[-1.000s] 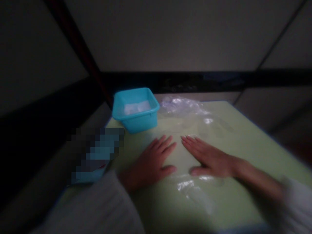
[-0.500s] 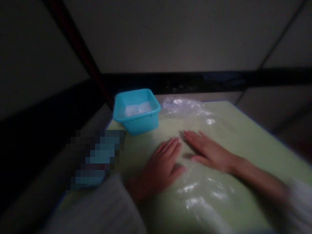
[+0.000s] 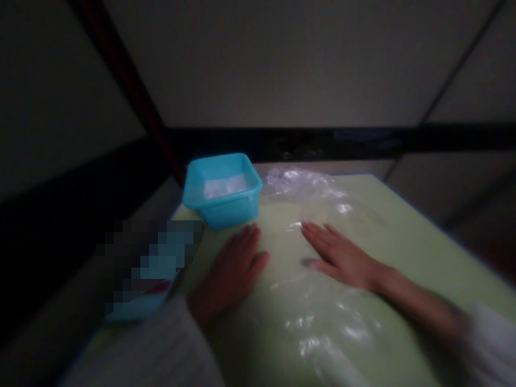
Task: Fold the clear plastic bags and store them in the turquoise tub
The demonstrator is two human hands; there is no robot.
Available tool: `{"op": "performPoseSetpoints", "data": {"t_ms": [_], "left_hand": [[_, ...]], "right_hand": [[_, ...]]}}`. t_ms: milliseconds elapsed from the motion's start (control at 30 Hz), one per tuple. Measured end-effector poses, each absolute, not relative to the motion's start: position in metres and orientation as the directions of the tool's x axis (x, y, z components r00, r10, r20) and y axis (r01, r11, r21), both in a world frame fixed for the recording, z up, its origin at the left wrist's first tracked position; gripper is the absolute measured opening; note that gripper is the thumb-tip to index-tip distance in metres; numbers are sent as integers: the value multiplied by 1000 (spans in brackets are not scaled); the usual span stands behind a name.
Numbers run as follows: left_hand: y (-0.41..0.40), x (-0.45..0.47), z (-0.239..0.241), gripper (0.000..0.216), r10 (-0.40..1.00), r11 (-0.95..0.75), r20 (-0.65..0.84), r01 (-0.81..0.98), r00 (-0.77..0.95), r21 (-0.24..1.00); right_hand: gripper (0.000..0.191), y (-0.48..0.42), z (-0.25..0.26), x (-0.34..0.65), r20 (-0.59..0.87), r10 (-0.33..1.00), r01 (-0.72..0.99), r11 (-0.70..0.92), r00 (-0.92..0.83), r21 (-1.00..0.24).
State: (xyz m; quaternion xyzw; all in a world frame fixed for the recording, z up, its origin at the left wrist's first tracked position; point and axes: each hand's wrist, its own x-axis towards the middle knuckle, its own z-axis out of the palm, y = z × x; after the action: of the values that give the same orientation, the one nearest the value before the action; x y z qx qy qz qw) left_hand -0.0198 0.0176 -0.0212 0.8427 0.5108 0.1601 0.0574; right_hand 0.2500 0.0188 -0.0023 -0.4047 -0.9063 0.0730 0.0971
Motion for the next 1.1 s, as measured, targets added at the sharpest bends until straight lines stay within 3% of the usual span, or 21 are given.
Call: {"op": "performPoseSetpoints", "data": {"t_ms": [133, 333, 633, 900, 967, 1100], "left_hand": [[34, -21, -20, 29, 906, -390, 327, 825, 267, 409], [44, -16, -16, 14, 910, -364, 357, 817, 211, 446], [40, -13, -14, 17, 925, -336, 350, 752, 150, 567], [31, -12, -7, 18, 928, -319, 364, 679, 82, 661], [33, -13, -11, 11, 927, -318, 368, 665, 69, 676], [38, -13, -18, 21, 932, -315, 352, 665, 84, 677]], "right_hand": [[72, 18, -4, 250, 148, 770, 748, 638, -621, -181], [66, 18, -6, 250, 173, 761, 724, 648, -625, -234], [57, 16, 3, 252, 244, 789, 635, 603, -564, -482], [48, 14, 12, 248, 284, 886, 507, 446, -368, -737], [47, 14, 13, 247, 262, 905, 475, 402, -334, -783], [48, 15, 12, 245, 241, 911, 448, 379, -335, -810]]}}
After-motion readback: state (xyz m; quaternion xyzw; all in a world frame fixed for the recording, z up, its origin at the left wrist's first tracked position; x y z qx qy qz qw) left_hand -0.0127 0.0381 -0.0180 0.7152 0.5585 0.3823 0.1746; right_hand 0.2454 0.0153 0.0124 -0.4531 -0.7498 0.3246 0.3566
